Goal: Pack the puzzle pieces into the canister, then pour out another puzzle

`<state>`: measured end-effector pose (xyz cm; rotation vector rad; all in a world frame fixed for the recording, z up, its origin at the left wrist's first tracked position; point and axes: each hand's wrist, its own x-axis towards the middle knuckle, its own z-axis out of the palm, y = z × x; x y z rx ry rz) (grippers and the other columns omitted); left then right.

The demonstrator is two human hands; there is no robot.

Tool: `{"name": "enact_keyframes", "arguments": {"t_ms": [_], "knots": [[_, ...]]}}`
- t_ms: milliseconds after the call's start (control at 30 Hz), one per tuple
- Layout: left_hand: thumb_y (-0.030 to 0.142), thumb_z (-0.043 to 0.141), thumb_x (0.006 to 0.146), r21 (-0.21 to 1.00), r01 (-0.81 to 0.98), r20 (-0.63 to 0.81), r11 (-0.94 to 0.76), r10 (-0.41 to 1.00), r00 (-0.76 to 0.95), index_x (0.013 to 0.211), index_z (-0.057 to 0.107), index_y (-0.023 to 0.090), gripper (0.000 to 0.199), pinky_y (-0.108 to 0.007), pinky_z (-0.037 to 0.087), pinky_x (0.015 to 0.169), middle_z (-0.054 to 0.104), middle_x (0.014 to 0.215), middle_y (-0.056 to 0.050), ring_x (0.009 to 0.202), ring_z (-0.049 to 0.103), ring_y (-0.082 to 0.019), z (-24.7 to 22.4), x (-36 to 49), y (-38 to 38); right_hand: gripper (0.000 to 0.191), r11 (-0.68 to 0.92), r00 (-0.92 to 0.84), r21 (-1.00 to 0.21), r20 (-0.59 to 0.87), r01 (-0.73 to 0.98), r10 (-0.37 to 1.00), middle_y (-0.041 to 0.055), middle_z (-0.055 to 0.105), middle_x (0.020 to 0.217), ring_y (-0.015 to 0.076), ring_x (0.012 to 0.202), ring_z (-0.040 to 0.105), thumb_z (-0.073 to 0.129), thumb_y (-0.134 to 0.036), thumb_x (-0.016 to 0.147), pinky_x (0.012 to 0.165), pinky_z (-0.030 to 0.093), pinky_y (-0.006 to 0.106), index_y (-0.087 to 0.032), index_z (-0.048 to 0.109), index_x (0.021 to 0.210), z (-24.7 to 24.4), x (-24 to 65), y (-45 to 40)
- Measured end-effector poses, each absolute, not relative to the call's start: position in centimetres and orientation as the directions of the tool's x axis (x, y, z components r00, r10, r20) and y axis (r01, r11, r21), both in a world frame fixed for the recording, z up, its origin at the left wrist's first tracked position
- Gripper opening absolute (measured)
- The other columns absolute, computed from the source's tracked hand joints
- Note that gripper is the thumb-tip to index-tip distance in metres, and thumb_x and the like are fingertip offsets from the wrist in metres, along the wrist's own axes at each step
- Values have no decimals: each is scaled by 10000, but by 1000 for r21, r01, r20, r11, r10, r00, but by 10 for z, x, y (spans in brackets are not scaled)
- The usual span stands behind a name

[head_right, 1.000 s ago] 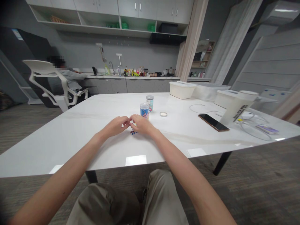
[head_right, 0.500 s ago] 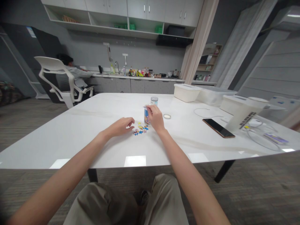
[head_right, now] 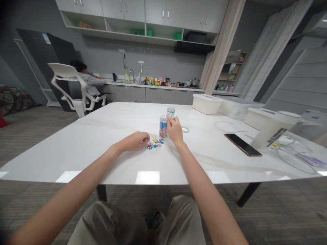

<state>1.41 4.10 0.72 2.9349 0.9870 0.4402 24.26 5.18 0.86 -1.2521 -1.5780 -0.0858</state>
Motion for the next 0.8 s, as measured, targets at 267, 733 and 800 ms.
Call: {"name": "enact_keyframes", "arguments": {"t_ms": [267, 733, 800], "knots": [[415, 576, 865, 110, 568, 210, -815, 578, 788, 889, 620, 184, 236, -280, 406, 713, 664, 849, -39, 753, 603, -180, 8, 14, 38, 217, 556, -130, -480, 666, 678, 734, 30, 609, 737, 150, 641, 522, 457, -267, 886, 637, 417, 271, -175, 653, 906, 17, 235, 33], [343, 531, 870, 150, 603, 184, -783, 622, 761, 866, 636, 182, 193, -284, 414, 654, 660, 797, -51, 727, 616, -193, 6, 13, 42, 230, 511, -550, -480, 70, 713, 832, -44, 523, 586, 97, 552, 458, 639, -297, 809, 557, 309, 228, -153, 694, 980, 5, 221, 27], [380, 547, 855, 168, 598, 180, -784, 621, 763, 873, 637, 185, 215, -282, 413, 654, 658, 804, -47, 729, 612, -190, 6, 12, 41, 232, 509, -552, -496, 70, 703, 831, -45, 518, 585, 100, 553, 460, 631, -305, 814, 554, 309, 228, -148, 686, 976, 4, 221, 28]]}}
